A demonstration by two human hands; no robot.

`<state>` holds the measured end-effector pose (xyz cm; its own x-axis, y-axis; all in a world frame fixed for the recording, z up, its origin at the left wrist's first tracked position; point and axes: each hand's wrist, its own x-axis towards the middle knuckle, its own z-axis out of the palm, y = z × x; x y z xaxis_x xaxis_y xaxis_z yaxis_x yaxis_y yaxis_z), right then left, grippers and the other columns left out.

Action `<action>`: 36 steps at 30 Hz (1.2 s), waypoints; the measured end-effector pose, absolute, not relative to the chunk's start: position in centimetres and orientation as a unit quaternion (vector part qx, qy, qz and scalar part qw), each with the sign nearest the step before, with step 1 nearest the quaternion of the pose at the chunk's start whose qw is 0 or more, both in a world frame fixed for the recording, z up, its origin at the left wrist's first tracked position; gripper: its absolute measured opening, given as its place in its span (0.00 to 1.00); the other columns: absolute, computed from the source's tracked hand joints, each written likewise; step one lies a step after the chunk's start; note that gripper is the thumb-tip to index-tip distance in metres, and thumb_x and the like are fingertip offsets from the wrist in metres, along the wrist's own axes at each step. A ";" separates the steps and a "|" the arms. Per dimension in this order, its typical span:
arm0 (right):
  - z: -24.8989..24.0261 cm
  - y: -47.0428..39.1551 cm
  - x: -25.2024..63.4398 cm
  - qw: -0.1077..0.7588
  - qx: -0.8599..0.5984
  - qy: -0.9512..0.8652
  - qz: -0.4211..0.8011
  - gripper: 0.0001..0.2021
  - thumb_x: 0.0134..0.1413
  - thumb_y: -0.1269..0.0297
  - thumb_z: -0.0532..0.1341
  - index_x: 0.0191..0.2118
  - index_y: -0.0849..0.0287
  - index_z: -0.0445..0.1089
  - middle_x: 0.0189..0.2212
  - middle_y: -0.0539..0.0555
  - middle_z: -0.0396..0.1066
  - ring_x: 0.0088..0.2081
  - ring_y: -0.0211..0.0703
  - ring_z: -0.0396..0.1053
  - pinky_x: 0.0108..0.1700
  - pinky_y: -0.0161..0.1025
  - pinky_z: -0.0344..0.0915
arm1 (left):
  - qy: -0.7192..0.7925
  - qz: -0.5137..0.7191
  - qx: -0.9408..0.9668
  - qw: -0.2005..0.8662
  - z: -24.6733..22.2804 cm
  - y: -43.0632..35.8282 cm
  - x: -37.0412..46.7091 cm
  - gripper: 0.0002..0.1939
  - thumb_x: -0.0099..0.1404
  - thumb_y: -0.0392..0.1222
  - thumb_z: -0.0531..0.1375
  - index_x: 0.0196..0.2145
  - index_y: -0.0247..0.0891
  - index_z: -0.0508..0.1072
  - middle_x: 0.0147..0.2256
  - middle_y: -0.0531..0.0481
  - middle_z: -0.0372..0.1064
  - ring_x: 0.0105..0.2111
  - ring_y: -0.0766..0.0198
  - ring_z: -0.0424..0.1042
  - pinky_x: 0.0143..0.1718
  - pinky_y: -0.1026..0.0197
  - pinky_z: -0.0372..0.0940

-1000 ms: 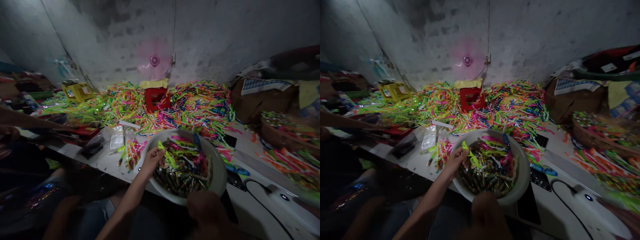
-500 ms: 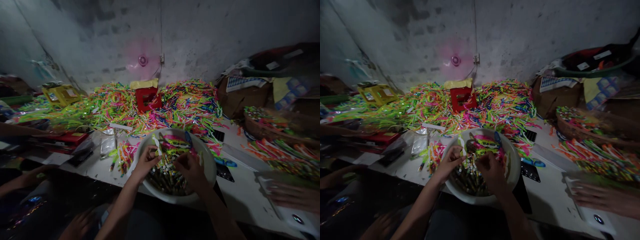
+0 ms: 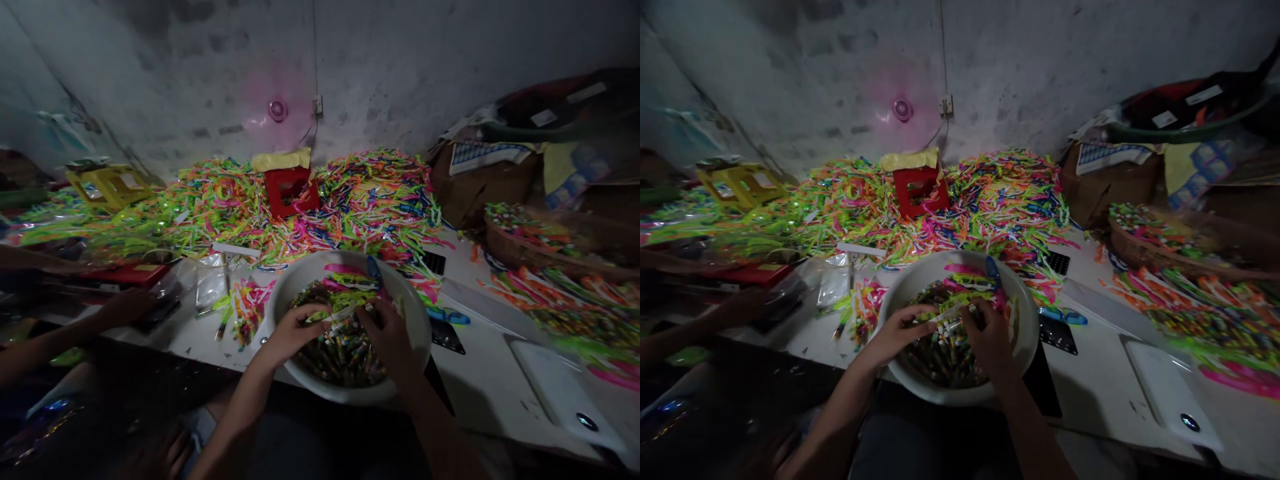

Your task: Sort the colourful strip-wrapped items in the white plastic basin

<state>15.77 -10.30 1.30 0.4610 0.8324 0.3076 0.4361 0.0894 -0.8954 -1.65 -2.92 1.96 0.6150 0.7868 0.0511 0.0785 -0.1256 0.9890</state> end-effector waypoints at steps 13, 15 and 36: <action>0.4 -11.0 14.0 0.431 -0.639 -0.615 0.167 0.11 0.54 0.58 0.53 0.33 0.58 0.69 0.26 0.52 0.70 0.31 0.42 0.67 0.35 0.38 0.62 | 0.334 0.419 0.363 0.762 1.2 -4.3 0.5 0.16 0.53 0.46 0.63 0.38 0.34 0.73 0.34 0.48 0.71 0.31 0.70 0.70 0.33 0.69 0.66; 0.2 -11.2 13.4 0.387 -0.639 -0.641 0.175 0.12 0.54 0.58 0.54 0.36 0.59 0.69 0.32 0.56 0.72 0.36 0.47 0.68 0.41 0.42 0.62 | 0.324 0.413 0.378 0.763 1.2 -4.6 0.5 0.16 0.53 0.46 0.63 0.37 0.33 0.72 0.32 0.48 0.71 0.29 0.69 0.71 0.32 0.67 0.67; 0.7 -11.5 13.4 0.409 -0.599 -0.661 0.193 0.08 0.56 0.64 0.52 0.40 0.56 0.64 0.32 0.51 0.70 0.34 0.41 0.68 0.36 0.35 0.61 | 0.358 0.538 0.330 0.688 3.5 -4.9 -4.9 0.07 0.62 0.44 0.55 0.38 0.46 0.69 0.33 0.48 0.71 0.40 0.60 0.71 0.28 0.64 0.68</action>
<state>13.41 -11.48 0.70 0.0511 0.9495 0.3095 0.6337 0.2087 -0.7449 -4.90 -4.94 3.51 0.1647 0.9768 -0.1367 -0.5042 0.2025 0.8395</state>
